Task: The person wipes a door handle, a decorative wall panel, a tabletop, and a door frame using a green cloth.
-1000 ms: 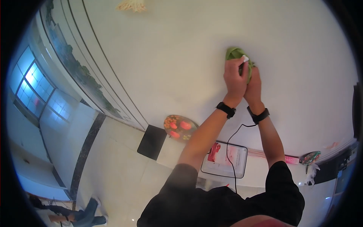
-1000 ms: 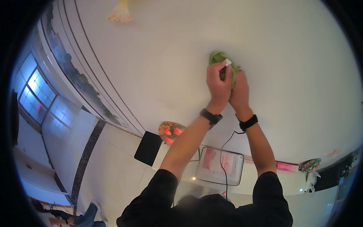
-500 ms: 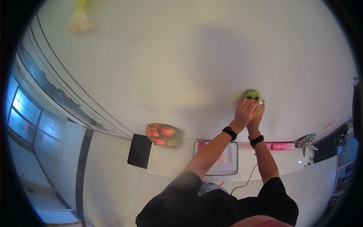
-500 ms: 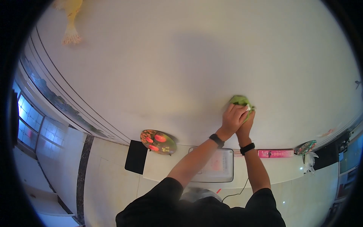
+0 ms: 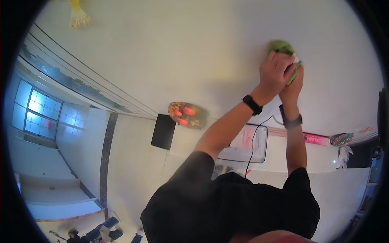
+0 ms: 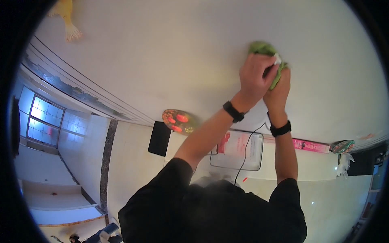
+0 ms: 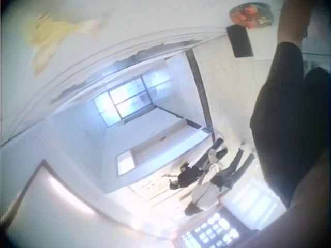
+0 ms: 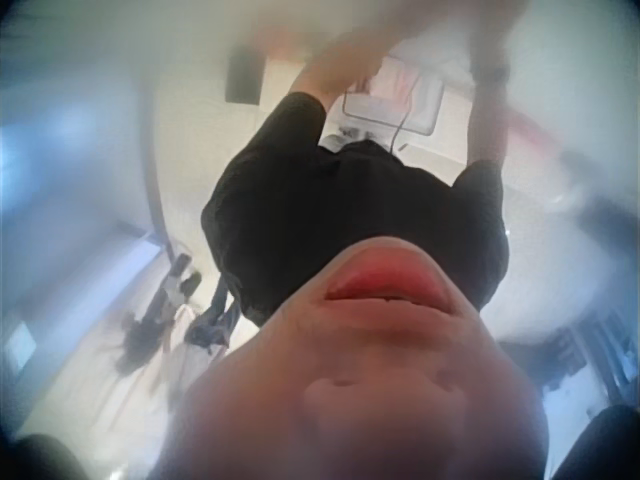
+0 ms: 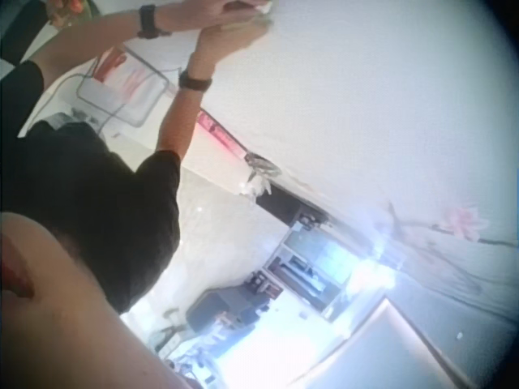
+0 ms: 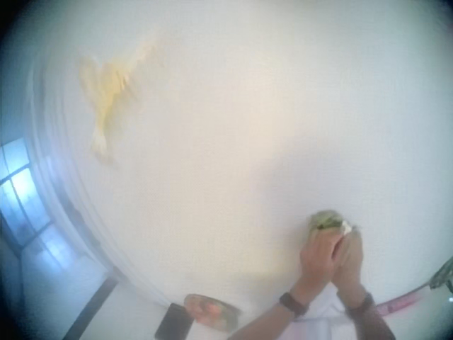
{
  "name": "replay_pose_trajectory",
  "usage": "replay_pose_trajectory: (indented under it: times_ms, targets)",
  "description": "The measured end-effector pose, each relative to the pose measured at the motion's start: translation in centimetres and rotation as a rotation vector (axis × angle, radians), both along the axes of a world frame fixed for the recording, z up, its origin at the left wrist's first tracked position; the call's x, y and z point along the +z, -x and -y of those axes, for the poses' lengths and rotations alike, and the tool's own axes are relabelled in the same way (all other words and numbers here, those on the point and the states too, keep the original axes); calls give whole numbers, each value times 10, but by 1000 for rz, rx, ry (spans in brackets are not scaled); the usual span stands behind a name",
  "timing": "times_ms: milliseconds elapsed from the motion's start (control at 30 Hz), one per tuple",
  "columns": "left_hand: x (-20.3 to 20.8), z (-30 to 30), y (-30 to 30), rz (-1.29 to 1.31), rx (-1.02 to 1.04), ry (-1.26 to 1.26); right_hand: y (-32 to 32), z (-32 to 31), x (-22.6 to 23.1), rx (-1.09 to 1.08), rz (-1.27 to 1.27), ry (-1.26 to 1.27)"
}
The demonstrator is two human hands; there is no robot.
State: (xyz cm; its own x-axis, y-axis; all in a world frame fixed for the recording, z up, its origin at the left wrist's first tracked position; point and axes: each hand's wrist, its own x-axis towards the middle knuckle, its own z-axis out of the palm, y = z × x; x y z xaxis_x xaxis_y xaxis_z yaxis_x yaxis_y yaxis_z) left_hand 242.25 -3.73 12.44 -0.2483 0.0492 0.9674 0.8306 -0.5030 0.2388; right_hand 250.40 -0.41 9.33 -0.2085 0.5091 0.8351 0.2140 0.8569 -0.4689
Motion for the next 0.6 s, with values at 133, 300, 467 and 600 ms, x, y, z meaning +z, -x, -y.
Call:
replay_pose_trajectory:
  times_ms: [133, 300, 467, 600]
  targets:
    - [5, 1, 12, -27, -32, -77, 11, 3, 4, -60, -23, -17]
    - [-28, 23, 46, 19, -17, -67, 43, 24, -24, -94, 58, -18]
    - [-80, 65, 111, 75, -18, -6, 105, 66, -70, -114, 135, 64]
    - [-135, 110, 171, 119, 16, 105, 161, 102, -121, -87, 226, -71]
